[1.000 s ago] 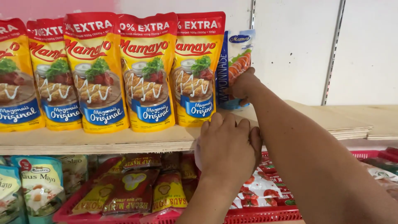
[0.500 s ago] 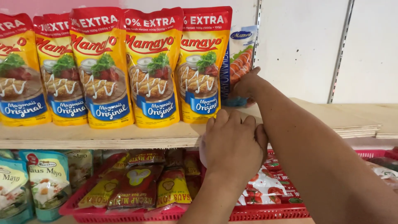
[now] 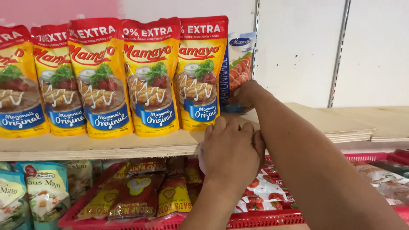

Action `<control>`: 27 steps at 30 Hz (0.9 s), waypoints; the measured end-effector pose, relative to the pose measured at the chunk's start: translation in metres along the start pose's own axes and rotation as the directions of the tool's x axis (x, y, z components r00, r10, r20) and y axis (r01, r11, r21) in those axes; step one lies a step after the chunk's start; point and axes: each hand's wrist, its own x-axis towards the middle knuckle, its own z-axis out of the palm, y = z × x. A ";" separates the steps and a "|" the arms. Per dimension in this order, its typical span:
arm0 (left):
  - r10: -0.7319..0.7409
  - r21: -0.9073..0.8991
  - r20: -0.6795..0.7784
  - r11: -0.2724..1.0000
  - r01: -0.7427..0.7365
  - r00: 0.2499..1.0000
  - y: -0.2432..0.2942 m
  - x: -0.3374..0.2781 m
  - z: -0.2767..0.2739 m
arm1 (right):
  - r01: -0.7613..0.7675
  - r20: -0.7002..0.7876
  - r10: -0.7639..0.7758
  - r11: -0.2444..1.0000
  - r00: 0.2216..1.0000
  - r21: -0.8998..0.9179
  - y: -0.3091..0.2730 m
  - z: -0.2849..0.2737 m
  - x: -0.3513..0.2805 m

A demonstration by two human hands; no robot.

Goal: Wiping down pouches of mayonnaise with a cleaning cloth and arranging them on a grocery store shelf.

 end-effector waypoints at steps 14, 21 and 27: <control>-0.018 0.028 0.049 0.999 0.016 0.999 0.006 0.002 -0.010 | 0.024 -0.029 -0.025 0.999 0.999 -0.036 -0.005 -0.001 -0.017; -0.051 0.024 0.095 0.999 0.049 0.994 0.009 0.002 -0.015 | -0.008 0.012 0.010 0.990 1.000 -0.139 0.009 0.002 0.006; -0.020 0.043 0.065 0.999 0.018 0.998 0.005 0.000 -0.009 | -0.082 0.089 0.118 0.937 0.989 -0.340 0.017 -0.013 -0.020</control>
